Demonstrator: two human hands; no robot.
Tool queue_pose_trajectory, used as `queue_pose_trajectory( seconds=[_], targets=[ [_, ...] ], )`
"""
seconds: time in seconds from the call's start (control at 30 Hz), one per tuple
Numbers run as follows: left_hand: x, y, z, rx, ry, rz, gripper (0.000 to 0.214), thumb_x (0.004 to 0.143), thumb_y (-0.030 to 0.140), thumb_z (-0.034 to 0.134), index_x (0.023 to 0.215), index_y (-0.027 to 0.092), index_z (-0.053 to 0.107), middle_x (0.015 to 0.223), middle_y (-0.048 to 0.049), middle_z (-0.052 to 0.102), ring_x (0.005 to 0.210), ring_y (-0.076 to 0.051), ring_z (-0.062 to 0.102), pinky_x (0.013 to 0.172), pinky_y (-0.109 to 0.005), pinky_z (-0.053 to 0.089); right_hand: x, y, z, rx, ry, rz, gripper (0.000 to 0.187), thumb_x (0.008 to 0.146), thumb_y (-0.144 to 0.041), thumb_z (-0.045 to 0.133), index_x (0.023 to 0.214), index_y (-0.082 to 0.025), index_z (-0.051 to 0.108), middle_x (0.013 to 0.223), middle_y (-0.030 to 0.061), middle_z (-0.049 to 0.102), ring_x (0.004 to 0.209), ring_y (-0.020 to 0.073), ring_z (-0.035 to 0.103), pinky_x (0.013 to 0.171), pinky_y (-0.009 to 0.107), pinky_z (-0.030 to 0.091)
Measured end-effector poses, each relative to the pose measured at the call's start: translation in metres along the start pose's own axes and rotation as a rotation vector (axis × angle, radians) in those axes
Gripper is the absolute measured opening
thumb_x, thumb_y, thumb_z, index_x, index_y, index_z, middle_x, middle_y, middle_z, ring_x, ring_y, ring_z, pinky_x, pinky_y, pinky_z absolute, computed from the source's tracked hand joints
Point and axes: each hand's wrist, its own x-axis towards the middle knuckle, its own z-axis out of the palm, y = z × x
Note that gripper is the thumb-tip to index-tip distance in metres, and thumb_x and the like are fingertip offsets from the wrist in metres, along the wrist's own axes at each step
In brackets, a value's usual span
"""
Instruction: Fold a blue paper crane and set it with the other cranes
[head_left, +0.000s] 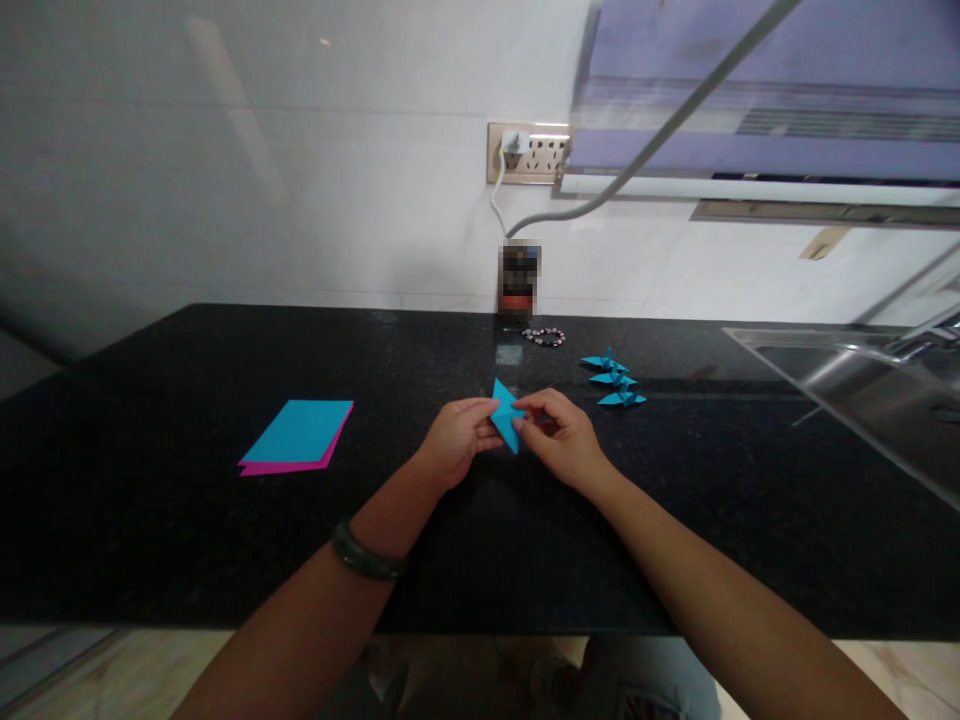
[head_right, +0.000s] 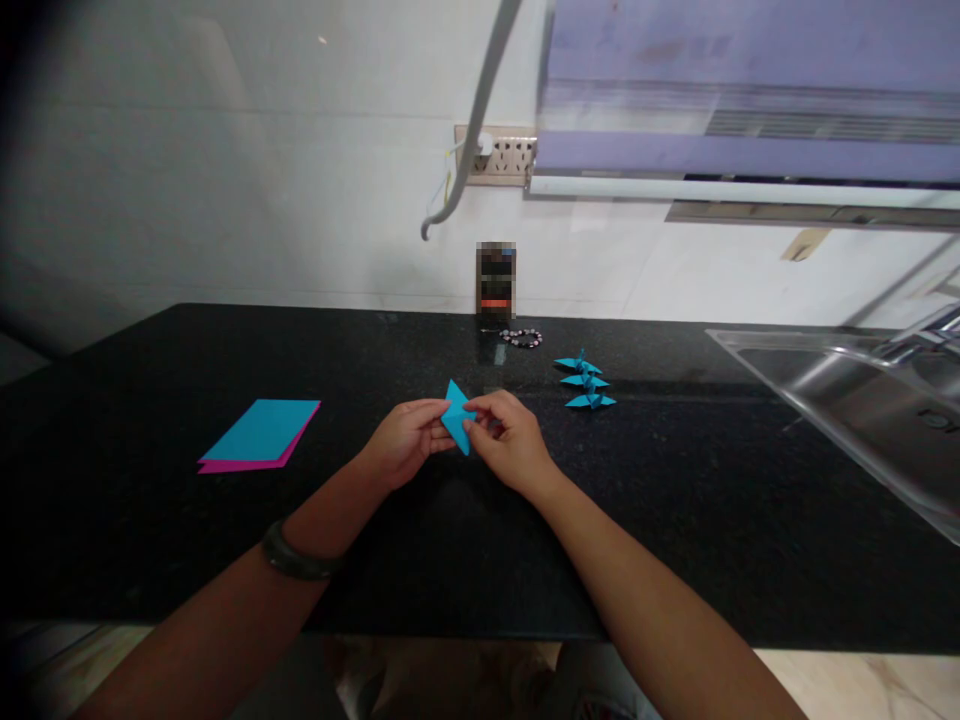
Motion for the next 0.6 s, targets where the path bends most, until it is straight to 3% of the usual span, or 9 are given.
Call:
queue_pose_trajectory(
  seconds=[0.17,0.43,0.6],
  targets=[
    [0.0001,-0.0016,-0.0012,0.075,-0.081,0.032,0.023,0.074,0.033,0.056,0.079,0.010,0.061,0.073,-0.0065,0.064,0.066,-0.013,0.060,0.067,-0.027,0.046,0.0000,-0.0002,-0.0002,-0.059,-0.047,-0.028,0.024,0.069,-0.025,0.061,0.092,-0.021,0.057,0.082,0.0030,0.049,0.069,0.0123,0.050,0.052,0.023,0.043],
    [0.0023,-0.0053,-0.0015,0.061,-0.060,0.041,0.023,0.074,0.032,0.057,0.081,0.010,0.060,0.074,-0.0064,0.064,0.067,-0.013,0.060,0.066,-0.027,0.046,0.0010,0.0008,-0.0018,-0.048,-0.025,0.008,0.012,0.070,-0.019,0.055,0.082,-0.020,0.055,0.080,0.0016,0.051,0.068,0.0117,0.050,0.053,0.022,0.040],
    [0.0031,-0.0045,-0.0008,0.028,-0.015,0.049,0.021,0.075,0.031,0.056,0.080,0.010,0.059,0.071,-0.0067,0.064,0.066,-0.014,0.061,0.066,-0.028,0.047,0.0014,0.0079,-0.0001,0.027,0.017,0.095,0.016,0.071,-0.016,0.050,0.085,-0.020,0.057,0.078,0.0019,0.054,0.067,0.0127,0.050,0.057,0.024,0.042]
  ],
)
